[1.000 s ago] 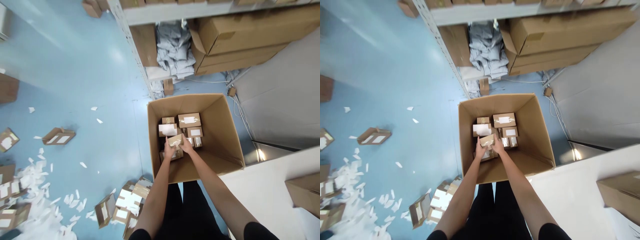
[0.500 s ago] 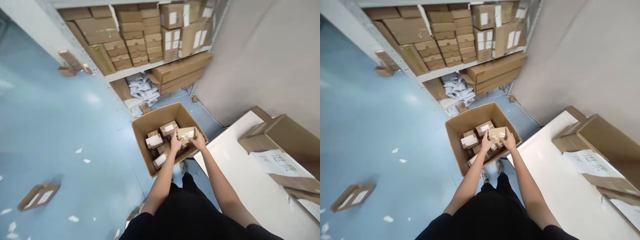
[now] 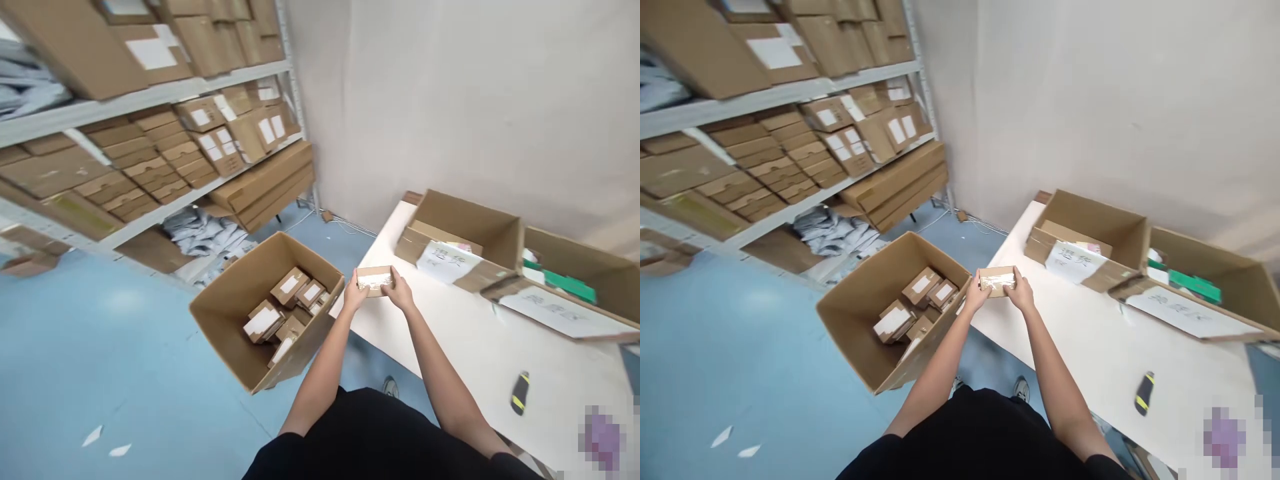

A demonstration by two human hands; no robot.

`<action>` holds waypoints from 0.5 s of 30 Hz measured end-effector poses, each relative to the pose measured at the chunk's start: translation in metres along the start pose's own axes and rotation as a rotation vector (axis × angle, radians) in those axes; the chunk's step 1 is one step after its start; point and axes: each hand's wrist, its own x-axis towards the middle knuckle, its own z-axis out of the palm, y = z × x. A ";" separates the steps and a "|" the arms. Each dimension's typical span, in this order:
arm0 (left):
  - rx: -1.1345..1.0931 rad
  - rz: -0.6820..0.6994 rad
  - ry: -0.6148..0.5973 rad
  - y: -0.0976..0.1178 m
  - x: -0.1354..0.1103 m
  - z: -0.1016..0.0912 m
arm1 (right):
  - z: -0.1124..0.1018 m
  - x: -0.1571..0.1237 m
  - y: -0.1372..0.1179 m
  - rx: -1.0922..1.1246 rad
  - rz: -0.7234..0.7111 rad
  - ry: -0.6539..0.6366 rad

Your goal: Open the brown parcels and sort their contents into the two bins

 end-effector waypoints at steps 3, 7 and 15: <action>-0.004 -0.035 -0.126 0.015 -0.016 0.081 | -0.037 -0.014 0.079 -0.021 0.099 0.038; 0.043 -0.095 -0.298 0.022 -0.049 0.178 | -0.068 -0.045 0.177 -0.001 0.216 0.095; 0.208 -0.048 -0.425 0.033 -0.075 0.268 | -0.072 -0.091 0.281 0.197 0.372 0.141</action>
